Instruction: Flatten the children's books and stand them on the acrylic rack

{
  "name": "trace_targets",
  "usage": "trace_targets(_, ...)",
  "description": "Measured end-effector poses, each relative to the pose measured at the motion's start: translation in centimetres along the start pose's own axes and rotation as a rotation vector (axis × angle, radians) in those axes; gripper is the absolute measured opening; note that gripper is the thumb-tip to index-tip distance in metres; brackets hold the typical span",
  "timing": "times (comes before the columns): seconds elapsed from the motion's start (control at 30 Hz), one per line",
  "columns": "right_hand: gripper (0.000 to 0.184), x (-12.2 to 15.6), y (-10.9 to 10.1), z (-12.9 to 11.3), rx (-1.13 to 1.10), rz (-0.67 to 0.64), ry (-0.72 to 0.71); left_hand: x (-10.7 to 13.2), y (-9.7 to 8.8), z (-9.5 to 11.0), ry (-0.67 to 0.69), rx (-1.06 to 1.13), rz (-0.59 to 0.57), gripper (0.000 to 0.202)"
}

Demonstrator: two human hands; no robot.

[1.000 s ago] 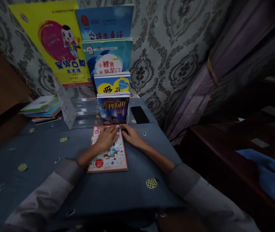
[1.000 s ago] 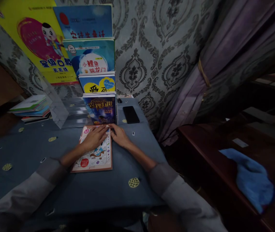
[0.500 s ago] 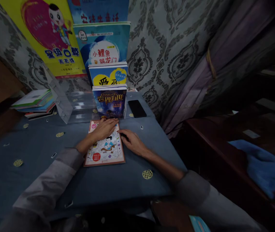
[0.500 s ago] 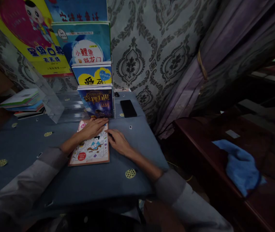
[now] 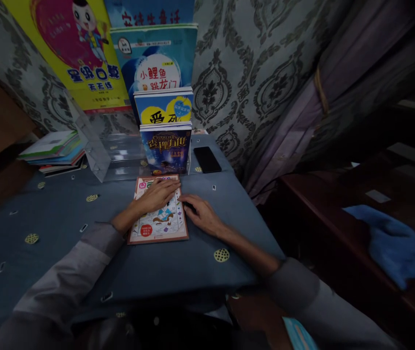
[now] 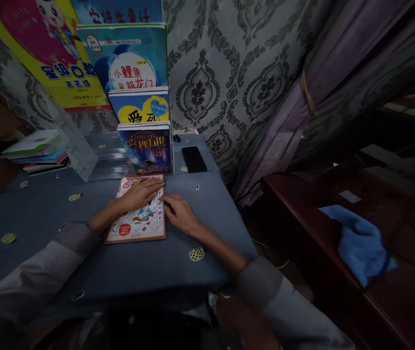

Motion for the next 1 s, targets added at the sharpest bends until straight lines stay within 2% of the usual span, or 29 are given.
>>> trace_targets(0.6, 0.035, 2.1, -0.4, -2.8, -0.047, 0.007, -0.044, 3.1, -0.3, 3.7, 0.131, 0.036, -0.024, 0.043)
trace_targets(1.0, 0.035, 5.2, -0.4, -5.8, -0.049, -0.03, -0.076, 6.8, -0.6, 6.9, 0.177, 0.12, -0.053, 0.041)
Point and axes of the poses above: each hand's wrist, its own x-axis away from the middle knuckle, its own y-axis out of the palm, z = x × y, the point moved 7 cm from there along -x, towards the middle knuckle, and after that the axes turned 6 degrees about -y, right-handed, at the moved point
